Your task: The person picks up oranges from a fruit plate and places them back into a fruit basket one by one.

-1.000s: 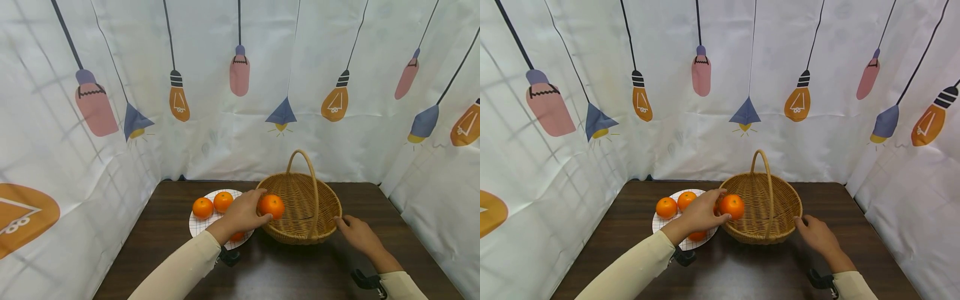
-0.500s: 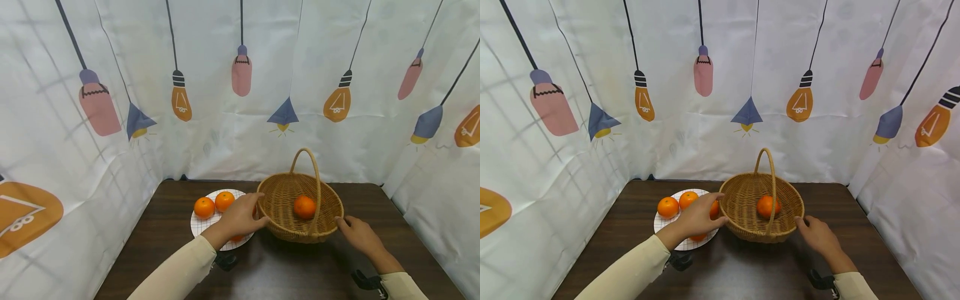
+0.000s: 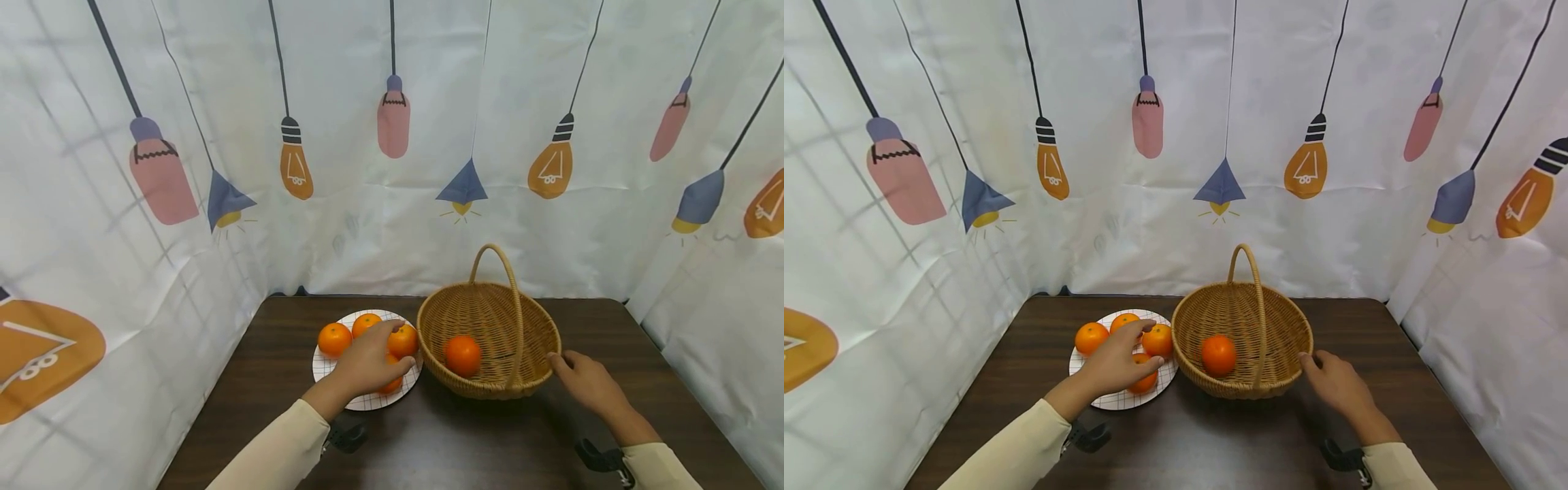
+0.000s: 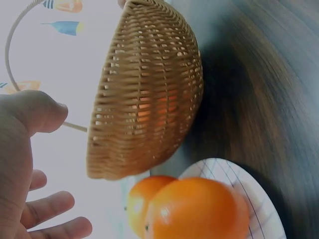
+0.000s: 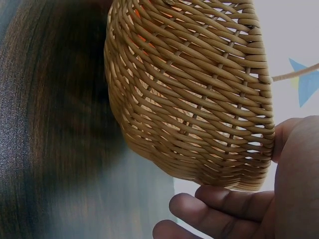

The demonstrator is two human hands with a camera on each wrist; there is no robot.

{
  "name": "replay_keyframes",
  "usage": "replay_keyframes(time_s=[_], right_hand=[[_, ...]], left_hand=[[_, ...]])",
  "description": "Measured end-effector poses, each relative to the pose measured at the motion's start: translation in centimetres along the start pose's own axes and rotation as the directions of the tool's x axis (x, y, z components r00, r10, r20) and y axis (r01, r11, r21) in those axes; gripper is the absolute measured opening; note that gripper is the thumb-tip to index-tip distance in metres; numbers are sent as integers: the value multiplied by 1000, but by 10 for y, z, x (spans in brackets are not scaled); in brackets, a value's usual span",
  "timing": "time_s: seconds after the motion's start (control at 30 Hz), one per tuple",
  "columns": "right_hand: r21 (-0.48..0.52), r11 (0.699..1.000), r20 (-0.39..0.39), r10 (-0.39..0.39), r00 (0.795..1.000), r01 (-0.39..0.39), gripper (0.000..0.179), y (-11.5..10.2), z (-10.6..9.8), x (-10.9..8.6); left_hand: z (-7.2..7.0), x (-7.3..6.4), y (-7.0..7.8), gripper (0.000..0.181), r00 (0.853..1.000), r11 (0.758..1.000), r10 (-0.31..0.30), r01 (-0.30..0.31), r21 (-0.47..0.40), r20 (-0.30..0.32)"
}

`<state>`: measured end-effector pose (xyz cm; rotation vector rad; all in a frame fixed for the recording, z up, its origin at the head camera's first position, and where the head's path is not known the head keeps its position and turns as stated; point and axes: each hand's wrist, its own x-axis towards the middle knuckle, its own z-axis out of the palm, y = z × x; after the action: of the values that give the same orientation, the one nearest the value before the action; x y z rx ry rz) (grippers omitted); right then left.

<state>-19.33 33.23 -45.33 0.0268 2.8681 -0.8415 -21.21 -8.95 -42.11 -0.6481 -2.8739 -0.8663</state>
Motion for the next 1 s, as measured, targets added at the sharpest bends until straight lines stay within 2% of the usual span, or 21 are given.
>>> replay_keyframes(time_s=[0.2, 0.5, 0.77, 1.0], right_hand=[[-2, 1000, 0, -8, 1000, 8, 84, 1, 0, 0], [-1, 1000, -3, -13, 1000, 13, 83, 3, 1, 2], [-6, 1000, 6, 3, 1000, -3, 86, 5, 2, 3], [-5, 1000, -1, -1, 1000, 1, 84, 4, 2, 2]], left_hand=[[0, -7, -13, 70, 999, 999, -30, 30, -22, -17], [0, -18, -26, 68, 998, 999, -29, 28, -29, -54], [7, -24, -38, 66, 997, 999, -48, 48, -10, -59], [19, -29, -50, 63, 997, 999, -25, 23, -27, -69]])
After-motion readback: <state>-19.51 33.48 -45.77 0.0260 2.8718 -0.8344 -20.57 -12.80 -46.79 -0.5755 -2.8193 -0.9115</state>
